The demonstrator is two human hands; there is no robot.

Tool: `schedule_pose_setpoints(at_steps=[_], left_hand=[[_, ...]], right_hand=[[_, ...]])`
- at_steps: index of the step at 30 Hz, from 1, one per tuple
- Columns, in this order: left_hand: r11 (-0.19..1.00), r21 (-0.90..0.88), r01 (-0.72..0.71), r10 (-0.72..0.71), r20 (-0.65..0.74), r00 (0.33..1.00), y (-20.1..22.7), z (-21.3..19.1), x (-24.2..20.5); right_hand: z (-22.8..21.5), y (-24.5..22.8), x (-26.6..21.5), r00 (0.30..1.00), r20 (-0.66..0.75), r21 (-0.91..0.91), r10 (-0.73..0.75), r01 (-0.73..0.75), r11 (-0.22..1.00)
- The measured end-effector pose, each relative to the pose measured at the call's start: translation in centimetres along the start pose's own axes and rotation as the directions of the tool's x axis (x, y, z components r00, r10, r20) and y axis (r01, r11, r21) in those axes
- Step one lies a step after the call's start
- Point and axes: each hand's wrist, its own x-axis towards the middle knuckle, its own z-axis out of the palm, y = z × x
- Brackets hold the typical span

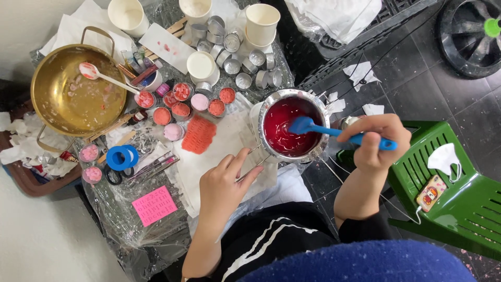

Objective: Pouring melted red wax from a container into a pink silicone alphabet mold.

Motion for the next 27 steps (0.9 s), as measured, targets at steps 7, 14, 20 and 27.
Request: schedule_pose_setpoints(at_steps=[7, 14, 20, 27], left_hand=[[1.0, 0.015, 0.022, -0.022, 0.002, 1.0, 0.2, -0.1, 0.1], [0.999, -0.001, 0.033, -0.033, -0.003, 0.999, 0.2, 0.0, -0.1], [0.999, 0.015, 0.036, -0.036, -0.004, 0.999, 0.3, 0.0, 0.0], [0.999, 0.053, 0.005, -0.004, -0.012, 1.0, 0.1, 0.3, -0.2]], right_hand=[[0.8, -0.8, 0.3, 0.995, 0.09, 0.155, -0.032, 0.017, 0.988], [-0.5, 0.4, -0.8, 0.999, 0.03, 0.145, 0.036, -0.04, 0.989], [0.4, -0.7, 0.2, 0.993, 0.113, 0.1, 0.023, -0.035, 0.994], [-0.3, 1.0, -1.1, 0.997, -0.066, 0.102, -0.039, 0.045, 0.994]])
